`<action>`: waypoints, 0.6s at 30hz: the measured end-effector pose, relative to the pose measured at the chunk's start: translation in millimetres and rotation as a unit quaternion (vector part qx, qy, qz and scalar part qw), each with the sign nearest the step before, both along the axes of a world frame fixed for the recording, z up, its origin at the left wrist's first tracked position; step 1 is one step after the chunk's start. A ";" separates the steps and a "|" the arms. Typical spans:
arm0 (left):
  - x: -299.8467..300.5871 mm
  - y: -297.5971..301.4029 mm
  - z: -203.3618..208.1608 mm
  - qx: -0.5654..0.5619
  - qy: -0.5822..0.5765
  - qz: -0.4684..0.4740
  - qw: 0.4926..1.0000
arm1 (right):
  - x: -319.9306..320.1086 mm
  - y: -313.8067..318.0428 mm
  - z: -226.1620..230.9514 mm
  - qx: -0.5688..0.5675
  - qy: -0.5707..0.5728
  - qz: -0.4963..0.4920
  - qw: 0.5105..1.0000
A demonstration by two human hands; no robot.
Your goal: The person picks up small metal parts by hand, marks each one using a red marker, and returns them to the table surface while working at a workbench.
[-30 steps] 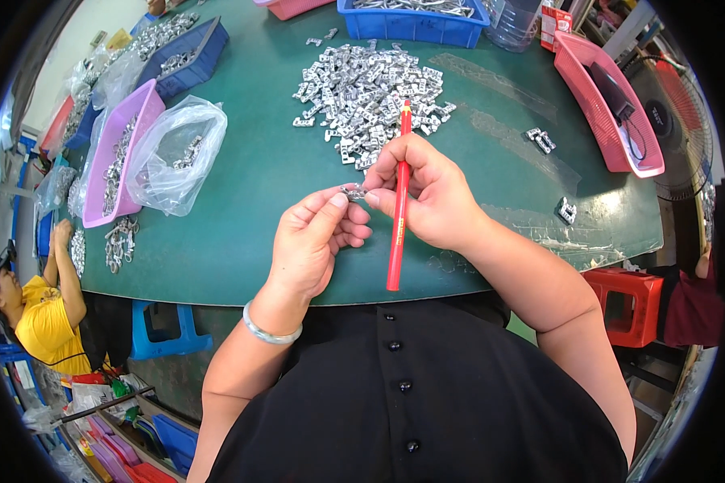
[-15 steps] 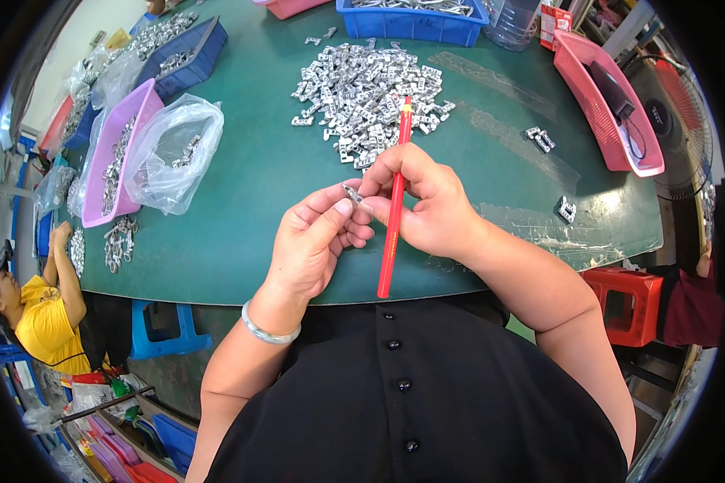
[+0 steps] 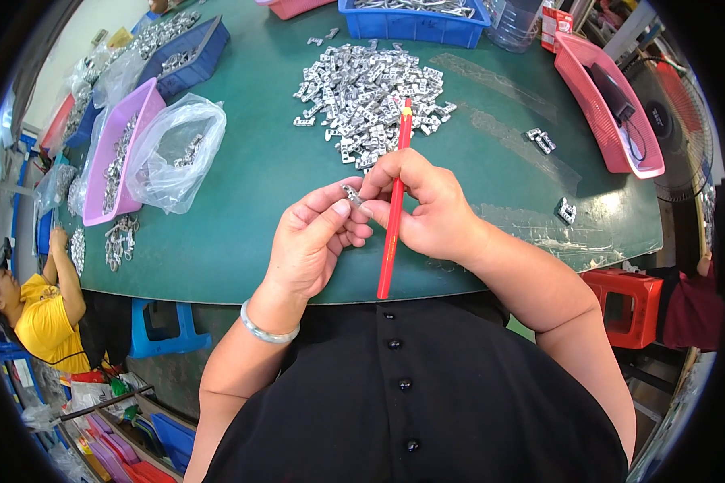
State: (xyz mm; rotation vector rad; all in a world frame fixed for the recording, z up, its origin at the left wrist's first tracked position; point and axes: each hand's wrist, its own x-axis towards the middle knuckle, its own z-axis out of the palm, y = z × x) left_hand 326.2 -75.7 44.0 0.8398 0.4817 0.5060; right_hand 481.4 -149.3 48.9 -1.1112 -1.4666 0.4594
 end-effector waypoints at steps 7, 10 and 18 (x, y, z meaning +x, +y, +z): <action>0.1 0.0 -1.6 -0.011 -0.009 0.000 1.000 | -1.7 -1.0 2.1 0.011 -0.019 0.008 1.000; -1.5 -0.4 -3.5 0.026 -0.001 0.030 0.999 | -0.5 -1.3 2.5 0.004 -0.020 0.004 1.000; -2.6 -5.6 -0.9 0.593 0.070 0.187 0.780 | 0.9 3.0 -4.6 -0.039 0.108 0.038 0.993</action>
